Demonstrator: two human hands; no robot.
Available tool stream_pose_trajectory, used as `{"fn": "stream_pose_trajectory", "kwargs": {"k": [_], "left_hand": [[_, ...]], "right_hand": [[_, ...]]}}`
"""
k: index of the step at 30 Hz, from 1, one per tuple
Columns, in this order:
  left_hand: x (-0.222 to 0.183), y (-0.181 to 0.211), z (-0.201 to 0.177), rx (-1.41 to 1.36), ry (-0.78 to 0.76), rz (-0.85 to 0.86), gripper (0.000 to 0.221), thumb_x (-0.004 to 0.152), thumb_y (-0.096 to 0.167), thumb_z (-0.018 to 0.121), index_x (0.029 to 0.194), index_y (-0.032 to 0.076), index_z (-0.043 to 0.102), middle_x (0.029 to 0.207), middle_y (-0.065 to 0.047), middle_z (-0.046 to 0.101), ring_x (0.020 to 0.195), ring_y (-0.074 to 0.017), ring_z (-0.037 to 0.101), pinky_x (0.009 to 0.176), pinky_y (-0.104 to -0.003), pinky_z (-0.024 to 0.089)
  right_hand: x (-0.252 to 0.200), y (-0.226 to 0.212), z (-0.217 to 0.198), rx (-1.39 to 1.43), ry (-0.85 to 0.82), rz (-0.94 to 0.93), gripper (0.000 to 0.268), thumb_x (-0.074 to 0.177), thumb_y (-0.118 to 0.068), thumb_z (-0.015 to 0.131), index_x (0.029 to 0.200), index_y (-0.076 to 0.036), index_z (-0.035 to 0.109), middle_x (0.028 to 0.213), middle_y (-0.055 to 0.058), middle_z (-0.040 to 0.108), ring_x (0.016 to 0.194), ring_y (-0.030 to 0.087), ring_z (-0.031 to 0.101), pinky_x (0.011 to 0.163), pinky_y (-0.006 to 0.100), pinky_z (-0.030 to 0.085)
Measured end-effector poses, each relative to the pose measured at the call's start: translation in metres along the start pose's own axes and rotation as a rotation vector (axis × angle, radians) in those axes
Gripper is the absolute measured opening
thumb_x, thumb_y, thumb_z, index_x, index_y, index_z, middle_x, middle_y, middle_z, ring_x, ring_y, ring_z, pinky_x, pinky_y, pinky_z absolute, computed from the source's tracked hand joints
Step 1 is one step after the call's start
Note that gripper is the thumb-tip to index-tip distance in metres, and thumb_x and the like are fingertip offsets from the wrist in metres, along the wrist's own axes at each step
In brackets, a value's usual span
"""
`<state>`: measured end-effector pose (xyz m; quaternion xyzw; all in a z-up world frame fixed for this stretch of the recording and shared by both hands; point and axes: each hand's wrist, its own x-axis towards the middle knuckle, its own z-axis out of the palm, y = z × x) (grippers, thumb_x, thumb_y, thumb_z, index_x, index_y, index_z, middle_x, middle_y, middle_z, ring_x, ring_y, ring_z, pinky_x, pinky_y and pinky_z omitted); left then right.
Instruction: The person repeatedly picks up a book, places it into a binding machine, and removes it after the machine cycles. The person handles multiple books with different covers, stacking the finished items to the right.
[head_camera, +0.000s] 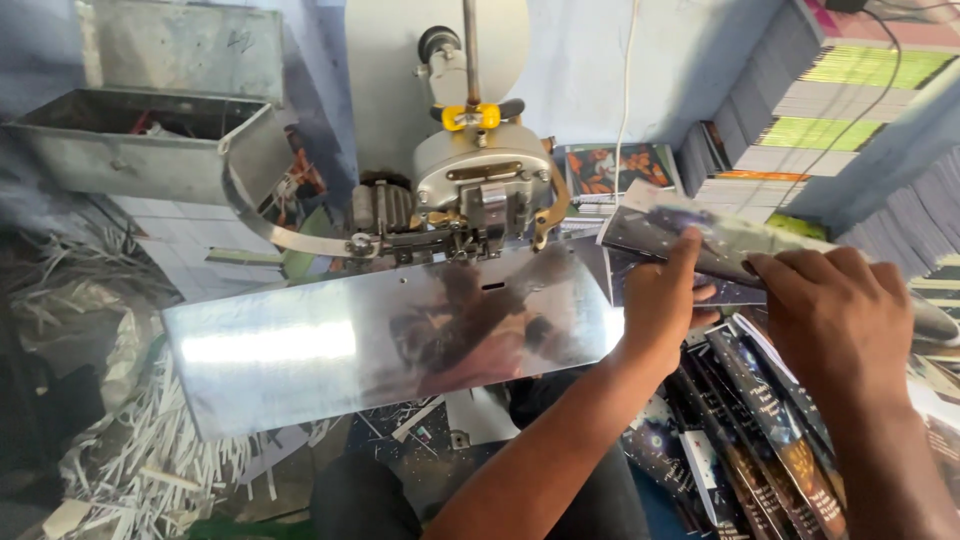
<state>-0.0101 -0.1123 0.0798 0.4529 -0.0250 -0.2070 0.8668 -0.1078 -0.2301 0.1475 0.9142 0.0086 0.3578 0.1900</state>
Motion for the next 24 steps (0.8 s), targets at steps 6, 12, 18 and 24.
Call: {"fn": "stream_pose_trajectory", "kwargs": {"k": [6,12,18,24], "left_hand": [[-0.014,0.006,0.022,-0.257,-0.157,0.013,0.034,0.101,0.026,0.056,0.105,-0.008,0.062,0.098,-0.019,0.07,0.083,-0.0273,0.074,0.068,-0.036,0.066],[-0.002,0.009,0.01,-0.014,-0.238,0.179,0.036,0.107,0.022,0.058,0.098,-0.012,0.062,0.084,-0.018,0.066,0.074,-0.0248,0.073,0.063,-0.035,0.064],[0.017,0.015,-0.016,0.124,-0.249,0.165,0.028,0.096,0.025,0.063,0.102,-0.001,0.066,0.086,-0.011,0.071,0.068,-0.0165,0.07,0.056,-0.029,0.059],[0.034,0.006,-0.04,0.11,-0.281,0.207,0.031,0.095,0.024,0.07,0.111,-0.003,0.071,0.1,-0.008,0.073,0.087,-0.0107,0.068,0.077,-0.023,0.053]], "right_hand": [[-0.017,-0.017,-0.037,0.048,-0.002,0.16,0.031,0.093,-0.017,0.077,0.124,-0.023,0.078,0.111,-0.008,0.073,0.104,0.016,0.065,0.09,0.035,0.048],[-0.04,-0.012,-0.036,0.407,-0.038,0.289,0.049,0.089,-0.037,0.067,0.128,-0.008,0.071,0.129,0.013,0.067,0.12,0.033,0.059,0.102,0.048,0.044],[-0.083,0.021,0.015,0.658,-0.169,0.75,0.06,0.104,-0.044,0.057,0.137,0.006,0.055,0.134,0.032,0.055,0.123,0.045,0.052,0.099,0.059,0.041],[-0.147,0.046,0.095,1.86,-0.174,1.288,0.057,0.103,-0.032,0.062,0.143,0.006,0.047,0.124,0.019,0.066,0.111,0.028,0.068,0.096,0.047,0.053]]}}
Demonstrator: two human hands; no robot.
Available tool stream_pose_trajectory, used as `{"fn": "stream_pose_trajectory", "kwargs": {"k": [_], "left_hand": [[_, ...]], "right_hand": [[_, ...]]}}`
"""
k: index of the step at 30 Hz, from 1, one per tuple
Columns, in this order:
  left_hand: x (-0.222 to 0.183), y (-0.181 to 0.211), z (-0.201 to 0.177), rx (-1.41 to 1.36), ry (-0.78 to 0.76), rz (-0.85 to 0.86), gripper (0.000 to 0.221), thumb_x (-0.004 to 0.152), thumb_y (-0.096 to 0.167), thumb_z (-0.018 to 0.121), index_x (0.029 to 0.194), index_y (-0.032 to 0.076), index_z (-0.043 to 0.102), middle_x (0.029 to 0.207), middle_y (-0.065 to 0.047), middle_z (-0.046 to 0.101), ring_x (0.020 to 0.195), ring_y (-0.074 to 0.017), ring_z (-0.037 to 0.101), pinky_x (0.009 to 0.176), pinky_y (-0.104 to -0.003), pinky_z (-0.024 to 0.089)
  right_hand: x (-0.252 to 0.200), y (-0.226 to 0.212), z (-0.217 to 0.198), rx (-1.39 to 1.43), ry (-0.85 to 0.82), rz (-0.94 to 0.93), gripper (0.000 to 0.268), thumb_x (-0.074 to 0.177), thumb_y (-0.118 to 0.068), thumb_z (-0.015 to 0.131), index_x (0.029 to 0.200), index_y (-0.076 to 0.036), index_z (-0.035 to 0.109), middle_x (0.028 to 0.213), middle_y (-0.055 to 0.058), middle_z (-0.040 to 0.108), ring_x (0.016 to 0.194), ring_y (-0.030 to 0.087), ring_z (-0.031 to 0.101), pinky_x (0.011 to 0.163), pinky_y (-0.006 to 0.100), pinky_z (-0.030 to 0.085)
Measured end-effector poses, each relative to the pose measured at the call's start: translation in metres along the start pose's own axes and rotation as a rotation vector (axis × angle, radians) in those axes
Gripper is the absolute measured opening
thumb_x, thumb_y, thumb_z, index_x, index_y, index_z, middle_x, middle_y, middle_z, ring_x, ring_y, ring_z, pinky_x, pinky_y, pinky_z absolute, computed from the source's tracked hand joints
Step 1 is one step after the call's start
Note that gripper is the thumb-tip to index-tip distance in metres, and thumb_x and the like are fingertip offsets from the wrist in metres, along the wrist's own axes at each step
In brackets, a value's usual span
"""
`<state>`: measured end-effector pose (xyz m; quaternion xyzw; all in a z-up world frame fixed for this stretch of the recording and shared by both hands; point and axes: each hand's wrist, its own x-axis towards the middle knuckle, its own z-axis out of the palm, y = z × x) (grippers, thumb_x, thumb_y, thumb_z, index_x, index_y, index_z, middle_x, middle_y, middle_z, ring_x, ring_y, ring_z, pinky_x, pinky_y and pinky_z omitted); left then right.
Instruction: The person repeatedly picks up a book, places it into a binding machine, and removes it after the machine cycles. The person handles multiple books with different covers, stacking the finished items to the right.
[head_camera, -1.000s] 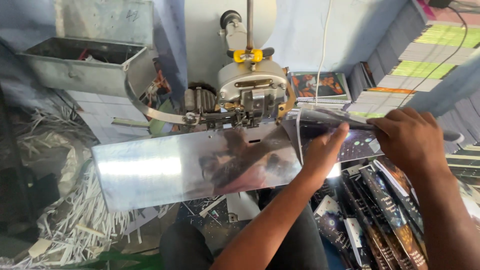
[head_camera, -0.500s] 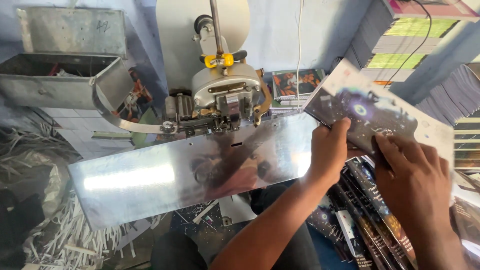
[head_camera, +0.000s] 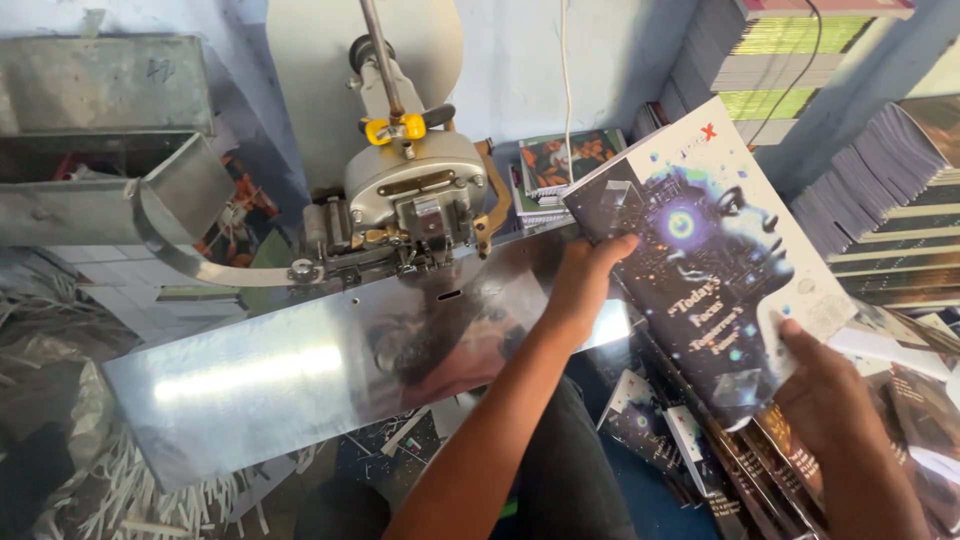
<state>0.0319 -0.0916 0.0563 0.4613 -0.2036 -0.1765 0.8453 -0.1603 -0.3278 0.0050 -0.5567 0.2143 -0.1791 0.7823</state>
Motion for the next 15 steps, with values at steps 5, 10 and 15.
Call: {"fn": "stream_pose_trajectory", "kwargs": {"k": [5,10,15], "left_hand": [[0.01,-0.003,-0.018,-0.022,-0.084,-0.121,0.031,0.092,0.025,0.07,0.11,0.0,0.069,0.094,-0.008,0.072,0.077,-0.0152,0.068,0.064,-0.028,0.053],[0.013,0.004,-0.021,0.024,-0.129,-0.229,0.033,0.09,0.027,0.067,0.11,0.001,0.067,0.093,-0.008,0.072,0.075,-0.0168,0.071,0.061,-0.031,0.059],[0.015,0.008,-0.018,0.145,-0.132,-0.324,0.039,0.091,0.031,0.065,0.114,0.0,0.066,0.094,-0.01,0.074,0.073,-0.0185,0.073,0.06,-0.033,0.061]], "right_hand": [[0.007,0.041,-0.032,0.361,-0.257,-0.005,0.041,0.109,-0.007,0.066,0.142,0.005,0.044,0.12,0.017,0.066,0.1,0.022,0.069,0.085,0.036,0.057],[-0.012,0.045,-0.028,0.218,-0.18,0.101,0.048,0.093,-0.011,0.063,0.138,0.001,0.05,0.114,0.014,0.069,0.095,0.023,0.074,0.077,0.038,0.064],[-0.021,0.05,-0.026,0.161,-0.052,0.129,0.038,0.098,-0.008,0.062,0.134,0.002,0.056,0.109,0.016,0.071,0.091,0.026,0.072,0.07,0.039,0.064]]}}
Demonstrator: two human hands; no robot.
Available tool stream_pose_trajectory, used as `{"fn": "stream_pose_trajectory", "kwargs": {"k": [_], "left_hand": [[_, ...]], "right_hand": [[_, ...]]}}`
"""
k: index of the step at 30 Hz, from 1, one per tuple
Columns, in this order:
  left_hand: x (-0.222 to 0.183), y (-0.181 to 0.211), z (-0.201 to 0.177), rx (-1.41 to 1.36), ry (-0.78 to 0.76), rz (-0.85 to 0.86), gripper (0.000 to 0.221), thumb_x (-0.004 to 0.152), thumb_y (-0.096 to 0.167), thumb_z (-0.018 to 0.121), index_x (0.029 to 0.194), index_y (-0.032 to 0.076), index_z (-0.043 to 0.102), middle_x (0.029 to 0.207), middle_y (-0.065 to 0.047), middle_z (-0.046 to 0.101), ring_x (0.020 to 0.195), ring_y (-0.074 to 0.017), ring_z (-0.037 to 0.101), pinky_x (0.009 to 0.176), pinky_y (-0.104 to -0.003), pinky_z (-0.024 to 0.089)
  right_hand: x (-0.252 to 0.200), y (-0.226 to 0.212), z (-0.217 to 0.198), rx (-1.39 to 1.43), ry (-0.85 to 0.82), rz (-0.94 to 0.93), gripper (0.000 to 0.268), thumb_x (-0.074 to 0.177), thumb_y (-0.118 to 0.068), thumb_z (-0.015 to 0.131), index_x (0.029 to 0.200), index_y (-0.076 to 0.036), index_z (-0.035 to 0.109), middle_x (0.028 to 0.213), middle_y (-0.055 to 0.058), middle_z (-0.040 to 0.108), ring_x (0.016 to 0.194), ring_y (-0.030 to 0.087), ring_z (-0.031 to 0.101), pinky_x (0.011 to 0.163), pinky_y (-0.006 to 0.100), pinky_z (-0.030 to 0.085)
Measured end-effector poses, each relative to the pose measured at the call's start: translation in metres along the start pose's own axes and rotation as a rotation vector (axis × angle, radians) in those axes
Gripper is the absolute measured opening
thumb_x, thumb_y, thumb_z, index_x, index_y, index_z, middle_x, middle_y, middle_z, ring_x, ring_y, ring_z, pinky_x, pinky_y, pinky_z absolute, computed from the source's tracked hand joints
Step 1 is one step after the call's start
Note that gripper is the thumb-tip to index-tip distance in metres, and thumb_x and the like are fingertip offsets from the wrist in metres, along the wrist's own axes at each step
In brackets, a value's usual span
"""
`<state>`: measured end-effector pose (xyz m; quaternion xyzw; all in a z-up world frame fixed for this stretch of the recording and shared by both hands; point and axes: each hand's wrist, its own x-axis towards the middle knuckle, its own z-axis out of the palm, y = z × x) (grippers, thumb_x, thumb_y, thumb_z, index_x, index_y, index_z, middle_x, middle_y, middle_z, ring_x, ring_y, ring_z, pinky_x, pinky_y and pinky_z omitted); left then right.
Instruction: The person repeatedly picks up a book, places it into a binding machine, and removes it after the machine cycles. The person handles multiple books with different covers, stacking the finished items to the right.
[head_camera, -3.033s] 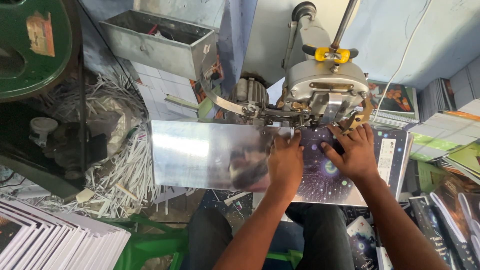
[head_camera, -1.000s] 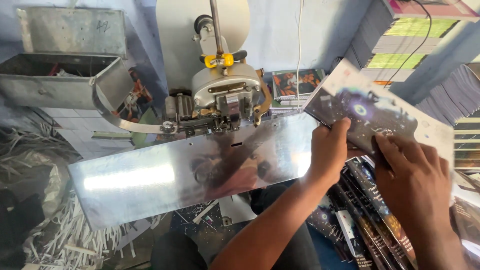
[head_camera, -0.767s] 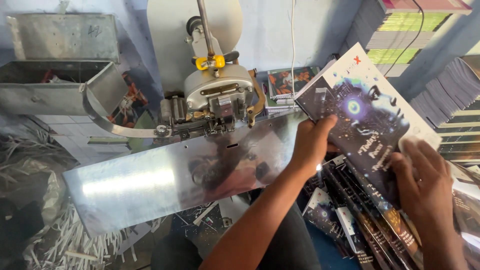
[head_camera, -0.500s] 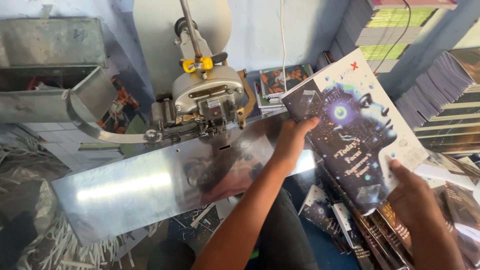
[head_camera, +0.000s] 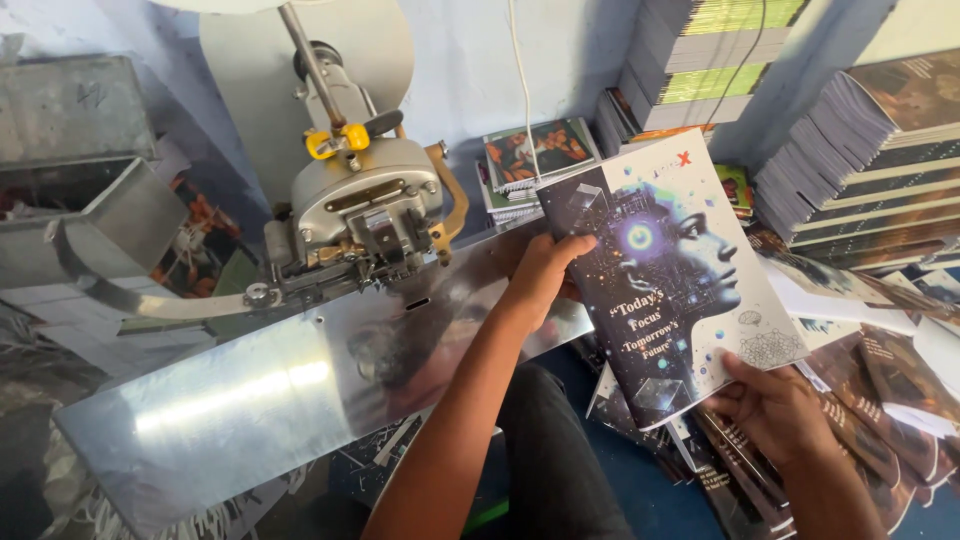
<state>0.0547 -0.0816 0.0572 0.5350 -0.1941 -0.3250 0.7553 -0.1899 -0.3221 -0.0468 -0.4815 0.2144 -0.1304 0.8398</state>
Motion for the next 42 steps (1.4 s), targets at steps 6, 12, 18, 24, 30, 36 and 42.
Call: {"fn": "stream_pose_trajectory", "kwargs": {"k": [6,12,18,24,30,36,42], "left_hand": [[0.003,-0.007,0.009,0.094,0.143,-0.022,0.051,0.091,0.028,0.064,0.135,0.004,0.051,0.111,-0.006,0.069,0.09,-0.0233,0.074,0.068,-0.036,0.058],[0.003,-0.017,-0.002,0.13,0.111,-0.063,0.049,0.092,0.029,0.062,0.131,0.001,0.062,0.11,-0.012,0.074,0.09,-0.024,0.073,0.071,-0.034,0.057],[0.003,-0.028,-0.003,0.136,0.1,-0.063,0.044,0.092,0.029,0.061,0.127,0.002,0.064,0.111,-0.013,0.074,0.09,-0.0228,0.074,0.071,-0.034,0.058],[0.004,-0.036,-0.004,0.122,0.101,-0.072,0.039,0.093,0.029,0.062,0.123,0.005,0.065,0.11,-0.011,0.074,0.089,-0.0207,0.072,0.071,-0.033,0.057],[0.006,-0.043,-0.004,0.144,0.117,-0.13,0.036,0.095,0.028,0.061,0.122,0.005,0.066,0.106,-0.011,0.074,0.089,-0.0196,0.072,0.071,-0.033,0.056],[0.003,-0.049,-0.006,0.138,0.093,-0.113,0.033,0.096,0.027,0.059,0.118,0.004,0.067,0.103,-0.01,0.074,0.089,-0.0195,0.073,0.073,-0.033,0.056],[-0.003,-0.044,-0.011,0.138,0.122,-0.118,0.029,0.096,0.025,0.059,0.115,0.005,0.069,0.101,-0.01,0.074,0.089,-0.0195,0.072,0.074,-0.033,0.056]], "right_hand": [[-0.005,0.001,-0.004,0.025,0.131,-0.144,0.034,0.099,-0.004,0.057,0.133,0.0,0.055,0.113,0.018,0.069,0.097,0.028,0.073,0.078,0.04,0.063],[0.01,-0.016,-0.031,0.085,0.308,-0.261,0.035,0.107,-0.003,0.053,0.141,0.005,0.047,0.127,0.021,0.063,0.111,0.031,0.07,0.092,0.041,0.058],[0.048,-0.03,-0.076,0.209,0.34,-0.44,0.043,0.107,0.001,0.051,0.149,-0.001,0.041,0.138,0.019,0.061,0.12,0.033,0.071,0.097,0.046,0.058],[0.09,-0.051,-0.136,0.286,0.409,-0.498,0.044,0.108,0.0,0.054,0.15,-0.003,0.042,0.138,0.019,0.061,0.12,0.035,0.072,0.098,0.047,0.059],[0.144,-0.039,-0.179,0.445,0.446,-0.256,0.048,0.106,-0.006,0.056,0.149,0.004,0.038,0.14,0.027,0.056,0.123,0.038,0.068,0.099,0.047,0.057],[0.148,0.038,-0.155,0.314,0.389,0.234,0.059,0.102,-0.01,0.05,0.152,0.012,0.028,0.145,0.04,0.045,0.13,0.044,0.06,0.101,0.044,0.052],[0.135,0.064,-0.131,0.117,0.391,0.288,0.055,0.104,-0.009,0.05,0.151,0.01,0.029,0.145,0.037,0.047,0.13,0.039,0.059,0.104,0.041,0.049]]}}
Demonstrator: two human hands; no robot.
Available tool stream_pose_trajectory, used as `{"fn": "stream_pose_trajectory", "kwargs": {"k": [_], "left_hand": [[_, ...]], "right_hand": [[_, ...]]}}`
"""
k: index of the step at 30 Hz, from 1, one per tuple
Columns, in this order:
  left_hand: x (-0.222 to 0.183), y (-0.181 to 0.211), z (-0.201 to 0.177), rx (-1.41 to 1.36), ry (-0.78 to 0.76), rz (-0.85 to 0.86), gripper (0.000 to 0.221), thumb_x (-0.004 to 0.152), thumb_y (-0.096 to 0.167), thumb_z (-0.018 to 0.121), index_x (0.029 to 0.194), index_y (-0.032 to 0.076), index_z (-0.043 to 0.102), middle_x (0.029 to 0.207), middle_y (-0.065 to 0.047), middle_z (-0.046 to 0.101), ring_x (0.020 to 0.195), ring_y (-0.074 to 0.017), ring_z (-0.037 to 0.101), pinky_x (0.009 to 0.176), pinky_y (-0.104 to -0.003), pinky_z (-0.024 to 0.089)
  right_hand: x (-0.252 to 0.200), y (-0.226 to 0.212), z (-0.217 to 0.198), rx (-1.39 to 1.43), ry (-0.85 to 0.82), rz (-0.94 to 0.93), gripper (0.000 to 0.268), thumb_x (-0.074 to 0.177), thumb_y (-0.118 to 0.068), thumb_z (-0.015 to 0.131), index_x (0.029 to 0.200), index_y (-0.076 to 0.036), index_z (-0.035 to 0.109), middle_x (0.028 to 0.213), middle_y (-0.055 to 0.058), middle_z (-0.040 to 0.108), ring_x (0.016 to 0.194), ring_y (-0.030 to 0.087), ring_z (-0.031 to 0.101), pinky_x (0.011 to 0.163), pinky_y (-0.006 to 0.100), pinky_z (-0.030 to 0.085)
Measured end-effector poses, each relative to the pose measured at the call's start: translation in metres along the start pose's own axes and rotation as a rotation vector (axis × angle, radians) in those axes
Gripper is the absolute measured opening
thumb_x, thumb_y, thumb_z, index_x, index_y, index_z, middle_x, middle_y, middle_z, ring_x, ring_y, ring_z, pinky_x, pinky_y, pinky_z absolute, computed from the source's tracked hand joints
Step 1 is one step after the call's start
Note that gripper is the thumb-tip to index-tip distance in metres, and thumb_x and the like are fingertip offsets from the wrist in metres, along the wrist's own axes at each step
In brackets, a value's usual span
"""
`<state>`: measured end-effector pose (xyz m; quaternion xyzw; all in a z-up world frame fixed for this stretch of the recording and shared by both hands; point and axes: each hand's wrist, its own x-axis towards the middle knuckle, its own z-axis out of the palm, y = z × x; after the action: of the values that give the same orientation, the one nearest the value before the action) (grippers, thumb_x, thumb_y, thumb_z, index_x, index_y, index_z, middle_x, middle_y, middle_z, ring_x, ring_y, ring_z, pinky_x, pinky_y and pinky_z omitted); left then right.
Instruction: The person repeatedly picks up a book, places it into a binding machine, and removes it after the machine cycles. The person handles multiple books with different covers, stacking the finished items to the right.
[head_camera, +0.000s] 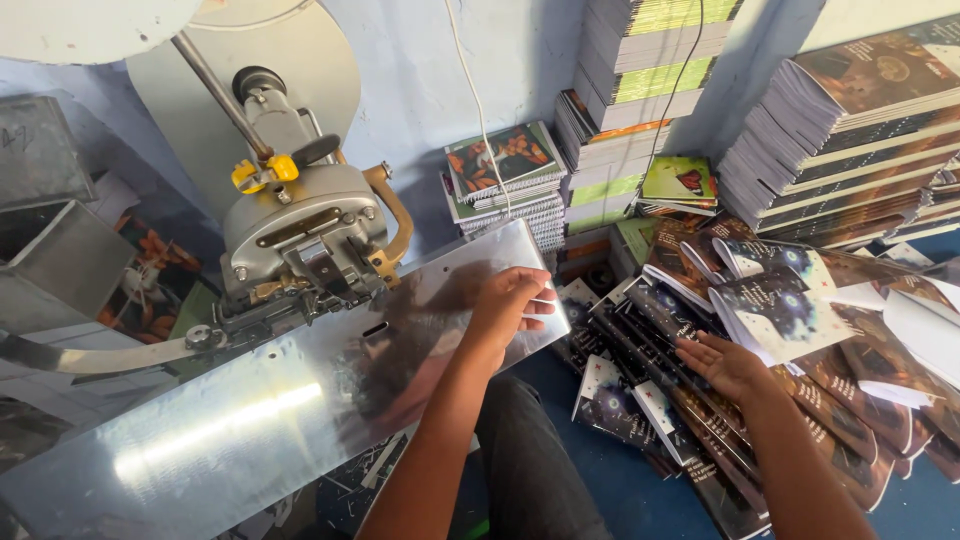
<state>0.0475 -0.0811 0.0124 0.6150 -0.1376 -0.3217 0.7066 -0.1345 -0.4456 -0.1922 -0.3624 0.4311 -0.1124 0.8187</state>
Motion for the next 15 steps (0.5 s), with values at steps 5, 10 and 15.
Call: {"fn": "stream_pose_trajectory", "kwargs": {"k": [5,10,15], "left_hand": [[-0.006,0.002,-0.004,-0.011,0.004,0.032,0.029,0.096,0.025,0.06,0.114,0.005,0.069,0.1,-0.01,0.075,0.089,-0.0202,0.073,0.074,-0.033,0.057],[-0.013,0.002,-0.004,-0.039,-0.001,0.062,0.029,0.096,0.026,0.06,0.114,0.005,0.069,0.101,-0.01,0.074,0.09,-0.0202,0.073,0.073,-0.033,0.056],[-0.024,0.01,-0.008,-0.036,0.02,0.068,0.03,0.095,0.027,0.061,0.113,0.006,0.069,0.101,-0.01,0.075,0.089,-0.0197,0.073,0.073,-0.033,0.056]], "right_hand": [[-0.006,-0.015,0.004,0.042,-0.067,-0.064,0.056,0.103,-0.017,0.048,0.149,0.012,0.036,0.14,0.033,0.055,0.126,0.038,0.062,0.103,0.042,0.05],[-0.025,-0.046,0.029,-0.001,-0.091,-0.202,0.045,0.104,-0.011,0.052,0.139,0.012,0.039,0.135,0.031,0.056,0.127,0.037,0.06,0.107,0.042,0.048],[-0.056,-0.064,0.073,0.042,-0.171,-0.322,0.047,0.104,-0.015,0.054,0.138,0.012,0.037,0.135,0.029,0.055,0.125,0.035,0.061,0.107,0.044,0.049]]}}
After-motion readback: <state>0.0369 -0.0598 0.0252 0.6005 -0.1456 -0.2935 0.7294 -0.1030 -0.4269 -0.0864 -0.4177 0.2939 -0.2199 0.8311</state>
